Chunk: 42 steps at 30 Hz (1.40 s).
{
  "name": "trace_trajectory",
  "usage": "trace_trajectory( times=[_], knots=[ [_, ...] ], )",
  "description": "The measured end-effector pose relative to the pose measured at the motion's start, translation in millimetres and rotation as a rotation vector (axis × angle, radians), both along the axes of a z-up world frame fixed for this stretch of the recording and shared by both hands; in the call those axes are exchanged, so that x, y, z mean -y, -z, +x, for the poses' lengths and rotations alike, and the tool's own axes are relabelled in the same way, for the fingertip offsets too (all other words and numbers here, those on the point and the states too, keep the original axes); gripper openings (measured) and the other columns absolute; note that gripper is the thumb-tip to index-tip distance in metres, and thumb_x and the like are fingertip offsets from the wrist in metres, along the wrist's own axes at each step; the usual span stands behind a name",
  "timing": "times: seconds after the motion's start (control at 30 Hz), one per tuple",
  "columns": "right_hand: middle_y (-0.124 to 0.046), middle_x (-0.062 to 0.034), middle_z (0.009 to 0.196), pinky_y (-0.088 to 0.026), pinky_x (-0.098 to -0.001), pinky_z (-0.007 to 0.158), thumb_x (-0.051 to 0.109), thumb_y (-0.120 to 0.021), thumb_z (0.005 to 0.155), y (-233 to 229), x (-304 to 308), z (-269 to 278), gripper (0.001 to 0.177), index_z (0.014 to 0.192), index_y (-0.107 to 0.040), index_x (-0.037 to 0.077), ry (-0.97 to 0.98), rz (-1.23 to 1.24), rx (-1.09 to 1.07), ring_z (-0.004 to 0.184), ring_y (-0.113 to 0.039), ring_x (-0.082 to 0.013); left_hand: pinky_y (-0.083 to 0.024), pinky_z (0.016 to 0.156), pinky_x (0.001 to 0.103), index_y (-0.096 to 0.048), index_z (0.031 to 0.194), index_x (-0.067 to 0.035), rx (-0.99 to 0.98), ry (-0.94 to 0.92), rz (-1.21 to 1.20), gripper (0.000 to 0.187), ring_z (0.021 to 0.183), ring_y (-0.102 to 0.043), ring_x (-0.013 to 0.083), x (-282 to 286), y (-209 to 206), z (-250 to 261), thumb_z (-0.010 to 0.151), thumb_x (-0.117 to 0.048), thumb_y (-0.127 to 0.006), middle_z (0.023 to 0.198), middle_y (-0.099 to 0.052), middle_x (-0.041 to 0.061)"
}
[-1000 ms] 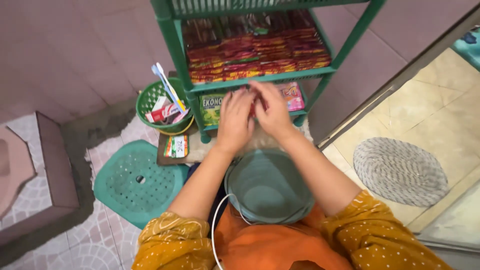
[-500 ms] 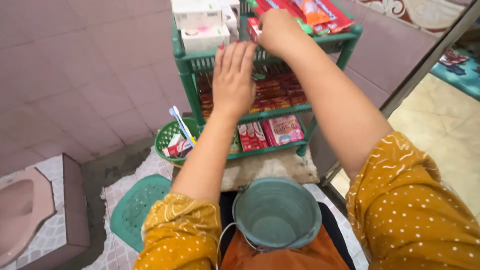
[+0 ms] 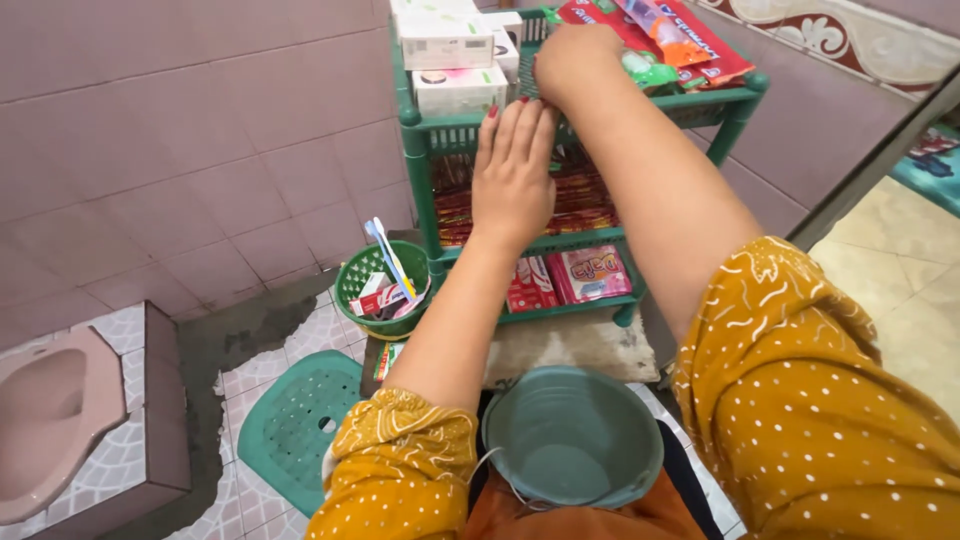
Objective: The person organizes various toiletry items, including soap boxes, toothpaste tubes, and small packets, on a multi-tiered green plastic shelf in a bathroom.
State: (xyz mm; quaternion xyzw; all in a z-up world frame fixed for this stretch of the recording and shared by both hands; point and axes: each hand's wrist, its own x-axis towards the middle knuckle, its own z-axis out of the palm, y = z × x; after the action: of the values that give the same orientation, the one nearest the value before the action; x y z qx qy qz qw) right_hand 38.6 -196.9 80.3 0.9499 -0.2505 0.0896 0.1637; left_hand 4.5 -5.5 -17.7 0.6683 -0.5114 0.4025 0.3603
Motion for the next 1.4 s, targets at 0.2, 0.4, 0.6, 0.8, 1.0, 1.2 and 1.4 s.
trace_trajectory(
  times=[0.2, 0.4, 0.6, 0.8, 1.0, 1.2, 1.4],
  knots=[
    [-0.074, -0.0203, 0.102, -0.056, -0.0461, 0.075, 0.036, -0.077, 0.08, -16, -6, -20, 0.04, 0.104, -0.079, 0.004, -0.003, 0.129, 0.062, 0.092, -0.072, -0.0353, -0.024, 0.129, 0.049, -0.045, 0.151, -0.003, 0.004, 0.004, -0.013, 0.077, 0.148, -0.04, 0.0301, -1, 2, 0, 0.077, 0.0, -0.067, 0.153, -0.048, 0.011],
    [-0.053, -0.0014, 0.058, -0.034, -0.0363, 0.045, 0.045, -0.072, 0.094, -28, 12, -83, 0.037, 0.085, -0.069, 0.009, -0.052, 0.874, 0.531, 0.049, -0.047, -0.0151, -0.023, 0.13, 0.05, -0.042, 0.152, -0.005, 0.001, 0.01, -0.013, 0.078, 0.149, -0.038, 0.0299, 1, 5, 0, 0.078, 0.0, -0.066, 0.154, -0.046, 0.011],
    [-0.069, -0.0012, 0.085, -0.045, -0.0274, 0.051, 0.024, -0.068, 0.102, 25, 3, -201, 0.019, 0.112, -0.07, 0.007, -0.406, 1.607, 0.979, 0.064, -0.062, -0.0117, -0.021, 0.13, 0.051, -0.041, 0.152, -0.004, -0.012, 0.044, 0.001, 0.079, 0.15, -0.037, 0.0321, -4, -2, -4, 0.078, -0.002, -0.068, 0.154, -0.046, 0.013],
    [-0.072, -0.0132, 0.104, -0.059, -0.0334, 0.065, 0.027, -0.062, 0.106, 123, -26, -281, 0.041, 0.13, -0.061, -0.005, -0.591, 2.145, 0.978, 0.078, -0.071, -0.0195, -0.027, 0.13, 0.051, -0.039, 0.153, -0.005, -0.32, 0.298, -0.042, 0.065, 0.151, -0.041, 0.0374, -25, 26, -53, 0.096, -0.011, -0.072, 0.153, -0.049, 0.016],
    [-0.072, -0.0149, 0.114, -0.063, -0.0323, 0.077, 0.018, -0.058, 0.096, 227, -67, -313, 0.046, 0.135, -0.055, -0.006, -0.241, 2.308, 0.693, 0.089, -0.074, -0.02, -0.05, 0.102, 0.043, -0.02, 0.16, -0.003, -1.45, 0.921, -0.146, 0.075, 0.119, -0.059, 0.0273, -40, 137, -107, 0.1, -0.014, -0.063, 0.133, -0.056, 0.022],
    [-0.069, -0.0088, 0.103, -0.055, -0.0288, 0.064, 0.017, -0.065, 0.099, 336, -81, -302, 0.045, 0.139, -0.061, -0.003, -0.064, 2.091, 0.342, 0.081, -0.064, -0.0145, -0.054, 0.084, 0.043, -0.025, 0.156, -0.004, -1.727, 0.576, 0.09, 0.071, 0.097, -0.066, 0.031, -38, 273, -88, 0.097, -0.016, -0.061, 0.117, -0.067, 0.022],
    [-0.072, -0.0066, 0.089, -0.05, -0.0314, 0.048, 0.023, -0.065, 0.093, 395, -41, -229, 0.032, 0.117, -0.073, 0.004, 0.152, 1.87, 0.657, 0.069, -0.066, -0.0155, -0.052, 0.098, 0.042, -0.037, 0.152, 0.0, -1.194, 0.183, 0.274, 0.069, 0.112, -0.066, 0.0345, -22, 325, -46, 0.094, -0.025, -0.067, 0.127, -0.065, 0.021]
  ],
)
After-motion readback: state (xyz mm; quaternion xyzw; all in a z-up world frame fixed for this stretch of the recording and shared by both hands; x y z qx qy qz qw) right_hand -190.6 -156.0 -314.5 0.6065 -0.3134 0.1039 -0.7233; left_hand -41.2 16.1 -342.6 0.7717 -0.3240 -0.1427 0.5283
